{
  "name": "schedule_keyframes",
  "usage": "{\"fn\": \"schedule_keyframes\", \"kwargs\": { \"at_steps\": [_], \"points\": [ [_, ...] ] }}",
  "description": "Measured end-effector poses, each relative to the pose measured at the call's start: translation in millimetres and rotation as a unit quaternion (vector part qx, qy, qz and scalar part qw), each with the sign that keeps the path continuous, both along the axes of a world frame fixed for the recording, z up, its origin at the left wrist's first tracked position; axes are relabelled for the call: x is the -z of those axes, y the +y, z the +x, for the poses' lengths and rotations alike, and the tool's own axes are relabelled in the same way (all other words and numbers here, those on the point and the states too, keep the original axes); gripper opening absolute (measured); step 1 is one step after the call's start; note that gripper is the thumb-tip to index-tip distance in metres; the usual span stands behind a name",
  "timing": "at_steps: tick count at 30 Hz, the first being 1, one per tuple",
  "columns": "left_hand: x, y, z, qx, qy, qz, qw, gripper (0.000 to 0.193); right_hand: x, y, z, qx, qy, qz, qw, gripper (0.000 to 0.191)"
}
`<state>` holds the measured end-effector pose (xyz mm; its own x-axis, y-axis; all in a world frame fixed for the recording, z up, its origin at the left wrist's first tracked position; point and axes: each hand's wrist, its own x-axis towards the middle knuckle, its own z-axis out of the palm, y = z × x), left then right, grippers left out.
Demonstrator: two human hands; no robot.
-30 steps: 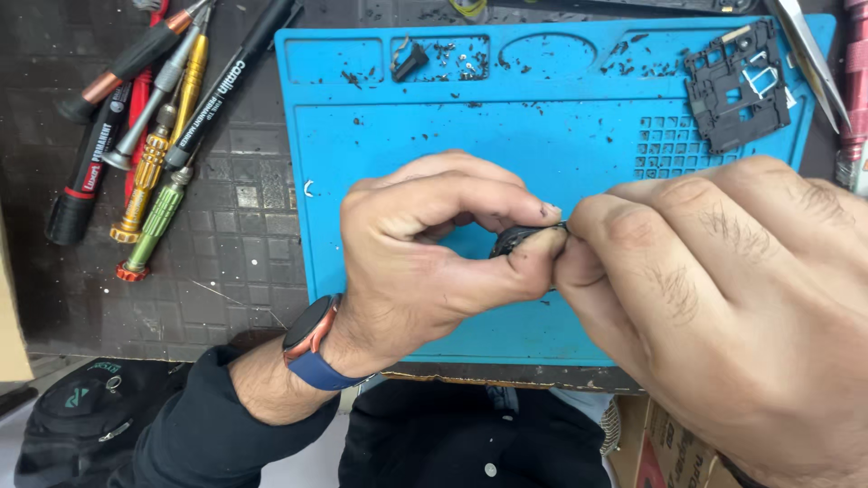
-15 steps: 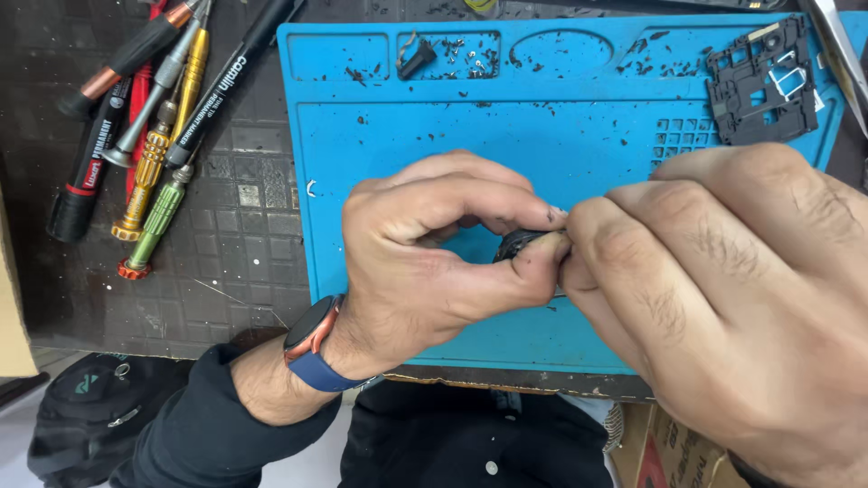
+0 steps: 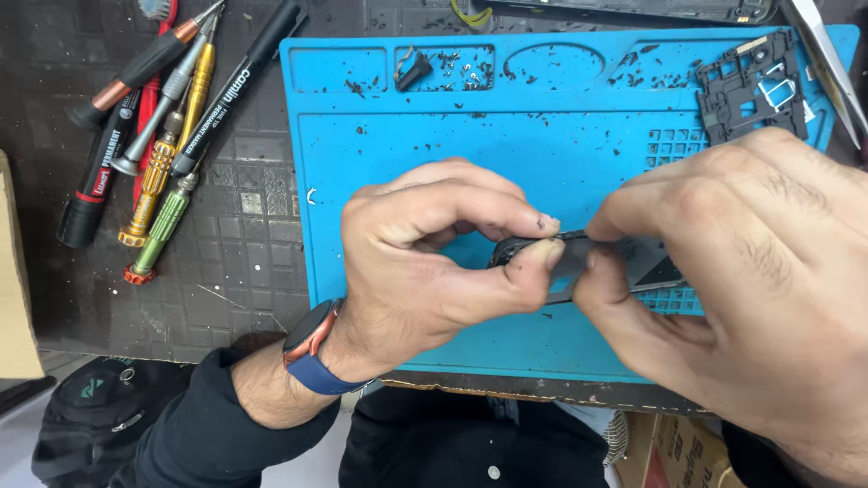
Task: The person works on a disassembled smartphone at a repair bench. They peel old adhesive residue from the phone frame by hand, apply adhesive from a glue tube along the frame edge, spray cleaning solution on the internal board, and wipe components with a cloth.
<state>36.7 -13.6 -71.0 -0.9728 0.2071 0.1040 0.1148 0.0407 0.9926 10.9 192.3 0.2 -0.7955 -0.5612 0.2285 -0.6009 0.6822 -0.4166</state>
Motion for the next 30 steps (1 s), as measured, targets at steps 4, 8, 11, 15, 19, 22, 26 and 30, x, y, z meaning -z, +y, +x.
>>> {"fn": "schedule_keyframes", "kwargs": {
  "at_steps": [4, 8, 11, 15, 19, 22, 26, 30],
  "points": [
    [-0.2, 1.4, -0.9, 0.004, -0.005, 0.011, 1.000, 0.016, 1.3, 2.0, -1.9, 0.000, -0.011, -0.012, 1.000, 0.028],
    [0.8, 1.8, -2.7, 0.009, -0.005, 0.018, 1.000, 0.017, 0.6, 1.0, -5.0, -0.010, -0.001, -0.004, 1.000, 0.027],
    [1.2, 1.8, -3.2, 0.005, 0.001, 0.014, 1.000, 0.017, -2.1, -0.5, -6.7, -0.015, -0.001, 0.003, 1.000, 0.026],
    [1.4, 1.4, -3.1, 0.009, -0.004, 0.032, 0.999, 0.017, -4.0, -2.6, -7.2, -0.011, -0.003, 0.001, 1.000, 0.025],
    [2.1, 1.3, -3.1, 0.012, -0.014, 0.044, 0.999, 0.017, -1.9, -2.8, -6.3, -0.004, -0.003, -0.006, 1.000, 0.024],
    [2.4, 0.6, -2.8, 0.015, -0.019, 0.040, 0.999, 0.017, 0.5, -1.4, -6.4, -0.004, 0.000, -0.015, 1.000, 0.024],
    [3.2, 0.7, -2.6, 0.025, -0.048, 0.076, 0.996, 0.019, 1.6, 0.8, -6.0, 0.007, 0.000, -0.022, 1.000, 0.024],
    [3.9, 3.9, -1.8, 0.034, -0.076, 0.121, 0.989, 0.017, 1.2, 3.3, -4.8, 0.019, -0.001, -0.023, 1.000, 0.023]
  ]
}}
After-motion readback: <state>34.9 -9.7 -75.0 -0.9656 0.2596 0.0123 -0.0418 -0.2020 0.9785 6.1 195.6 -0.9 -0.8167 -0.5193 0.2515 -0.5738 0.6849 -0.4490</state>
